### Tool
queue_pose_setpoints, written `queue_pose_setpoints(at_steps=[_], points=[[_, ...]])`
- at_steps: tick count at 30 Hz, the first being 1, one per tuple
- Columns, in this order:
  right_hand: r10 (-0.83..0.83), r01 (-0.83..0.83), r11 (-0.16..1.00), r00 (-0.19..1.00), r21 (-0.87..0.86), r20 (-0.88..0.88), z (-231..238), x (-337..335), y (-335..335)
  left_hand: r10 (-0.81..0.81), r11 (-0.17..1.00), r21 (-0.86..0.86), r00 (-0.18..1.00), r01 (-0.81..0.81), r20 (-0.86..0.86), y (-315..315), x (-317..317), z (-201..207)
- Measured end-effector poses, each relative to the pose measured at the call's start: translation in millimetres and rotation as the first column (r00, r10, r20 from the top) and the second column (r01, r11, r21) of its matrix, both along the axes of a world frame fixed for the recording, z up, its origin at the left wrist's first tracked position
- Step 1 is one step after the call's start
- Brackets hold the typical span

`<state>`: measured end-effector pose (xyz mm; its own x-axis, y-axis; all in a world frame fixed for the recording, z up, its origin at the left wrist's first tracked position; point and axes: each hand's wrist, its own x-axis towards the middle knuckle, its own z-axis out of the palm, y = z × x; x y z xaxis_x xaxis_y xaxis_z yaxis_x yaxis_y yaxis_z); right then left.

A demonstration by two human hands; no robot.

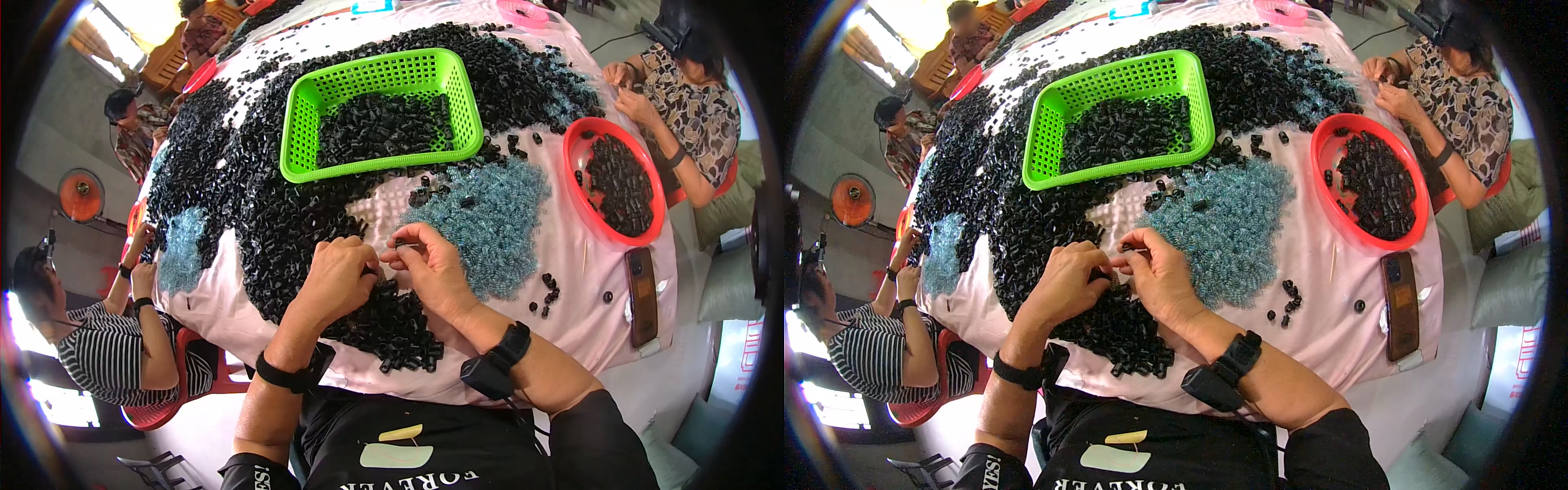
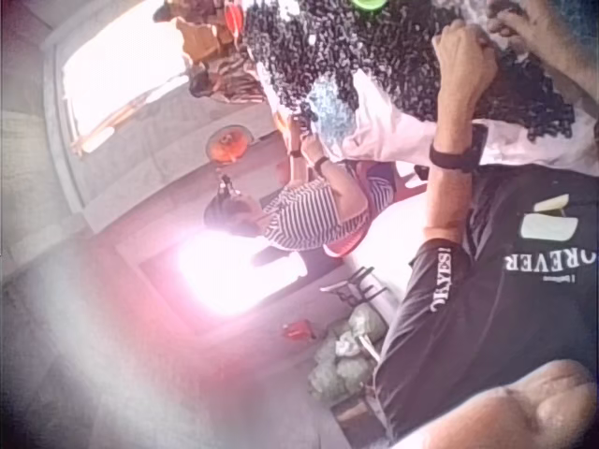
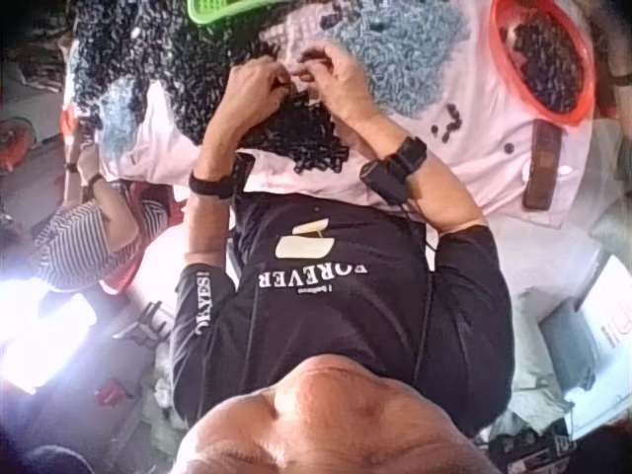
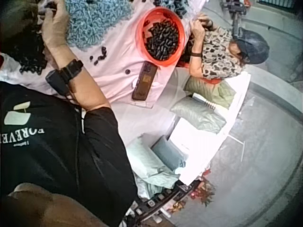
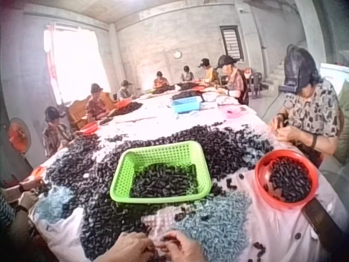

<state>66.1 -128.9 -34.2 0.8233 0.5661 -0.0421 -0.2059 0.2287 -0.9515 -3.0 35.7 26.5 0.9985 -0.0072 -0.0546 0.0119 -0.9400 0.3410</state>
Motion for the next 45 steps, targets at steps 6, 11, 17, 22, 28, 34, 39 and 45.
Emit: queue_pose_setpoints(at_steps=[6,11,17,22,28,34,39,45], points=[[0.078,-0.078,0.996,0.997,-0.044,-0.001,-11,-1,3,0.018,0.996,0.089,0.999,-0.015,-0.035,-7,0,2],[0.045,-0.017,0.981,0.988,-0.192,0.146,-17,1,2,0.036,0.999,0.029,0.999,-0.036,0.009,-11,-1,1],[-0.002,0.071,0.975,0.951,-0.211,0.310,-12,2,-1,0.015,1.000,-0.023,0.998,-0.013,0.065,-17,1,-3],[0.033,-0.032,0.999,0.999,-0.036,0.028,-1,-1,0,-0.087,0.995,-0.037,0.990,0.092,0.112,-14,-1,-6],[0.043,0.007,0.973,0.977,-0.232,0.211,-6,1,-3,-0.035,0.998,-0.057,0.994,0.042,0.107,-15,2,-11],[0.011,0.030,0.983,0.975,-0.179,0.224,-6,1,-2,0.011,0.989,-0.150,0.987,0.014,0.161,-11,4,-12],[-0.023,0.044,0.995,0.975,-0.094,0.220,-9,2,0,-0.001,0.975,-0.220,0.992,0.029,0.130,-11,2,-9],[0.032,-0.017,0.995,0.987,-0.094,0.156,-8,1,-1,-0.052,0.997,-0.046,0.985,0.060,0.162,-12,3,-12]])
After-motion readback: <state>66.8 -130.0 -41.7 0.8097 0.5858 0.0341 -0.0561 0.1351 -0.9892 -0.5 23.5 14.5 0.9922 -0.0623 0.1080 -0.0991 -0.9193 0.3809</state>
